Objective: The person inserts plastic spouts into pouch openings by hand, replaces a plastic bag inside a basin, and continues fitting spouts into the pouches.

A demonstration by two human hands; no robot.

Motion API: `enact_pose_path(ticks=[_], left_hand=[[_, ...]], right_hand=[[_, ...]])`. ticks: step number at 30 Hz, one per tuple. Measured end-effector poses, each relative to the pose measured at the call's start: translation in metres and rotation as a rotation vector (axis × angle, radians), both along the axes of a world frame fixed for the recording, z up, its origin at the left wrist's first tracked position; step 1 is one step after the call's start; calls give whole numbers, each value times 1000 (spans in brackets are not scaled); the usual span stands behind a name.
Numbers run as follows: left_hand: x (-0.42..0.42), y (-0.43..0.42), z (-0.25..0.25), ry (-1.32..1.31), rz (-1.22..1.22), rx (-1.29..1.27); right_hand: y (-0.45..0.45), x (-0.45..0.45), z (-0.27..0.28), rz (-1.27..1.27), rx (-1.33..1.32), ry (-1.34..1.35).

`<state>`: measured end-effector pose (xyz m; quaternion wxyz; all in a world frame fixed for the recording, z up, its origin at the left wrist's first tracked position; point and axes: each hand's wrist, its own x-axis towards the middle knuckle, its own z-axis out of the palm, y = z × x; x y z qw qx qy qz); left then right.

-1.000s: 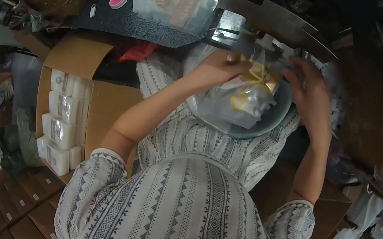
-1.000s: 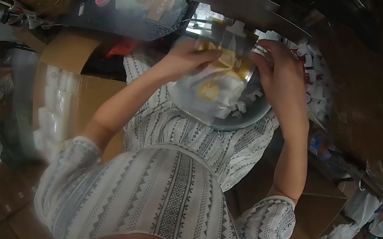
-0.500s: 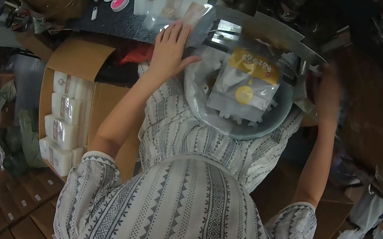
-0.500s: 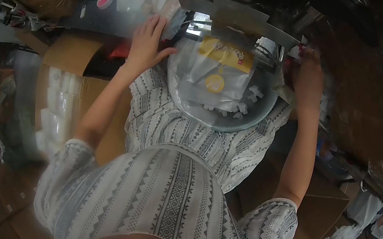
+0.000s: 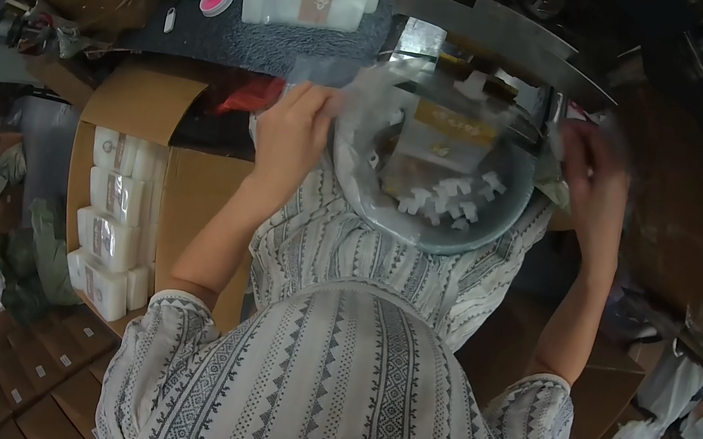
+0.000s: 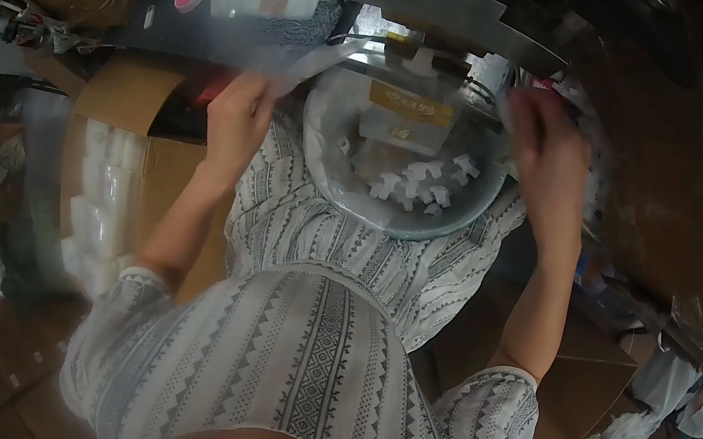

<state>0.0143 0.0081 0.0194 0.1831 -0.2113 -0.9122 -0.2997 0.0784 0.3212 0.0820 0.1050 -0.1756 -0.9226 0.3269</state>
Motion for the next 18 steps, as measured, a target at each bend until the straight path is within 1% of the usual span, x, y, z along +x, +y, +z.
enact_pose_path(ticks=[2,3,4,5,6,7,8,9,10,11,12,13,14,15,16,17,18], left_hand=[[8,15,8,24,-48,13],[10,21,12,51,-90,28],[13,23,17,52,-90,27],[16,25,22,22,-143,11],[17,27,23,-8,-197,-6],[17,29,20,-10,-197,-8],[17,30,13,-48,-299,20],[17,32,6,-88,-399,50],[17,36,-1,-90,-399,49],[17,42,-7,-197,-447,91],[16,49,-11,-304,-494,134],[12,56,-12,-303,-494,135],[7,63,-13,-604,-451,228],[1,70,-13,-905,-399,320],[-7,77,-12,-905,-397,324],[-17,84,-11,-1025,-332,425],[-23,89,-12,-1145,-263,527]], right_hand=[[-31,0,12,341,-133,121],[-38,-3,11,341,-131,125],[-44,-6,6,454,24,284],[-47,-8,4,566,180,443],[-50,-8,4,566,177,444],[-52,-8,4,613,79,395],[-53,-7,3,658,-19,345],[-53,-8,0,658,-22,343],[-51,-9,-5,645,-75,287],[-48,-11,-8,631,-126,230],[-45,-12,-8,630,-126,228],[-42,-13,-9,524,-153,186],[-38,-14,-9,420,-180,144],[-34,-12,-7,423,-177,143],[-29,-8,-4,353,-75,125],[-24,-5,-3,282,26,108],[-18,-4,-4,285,25,106]])
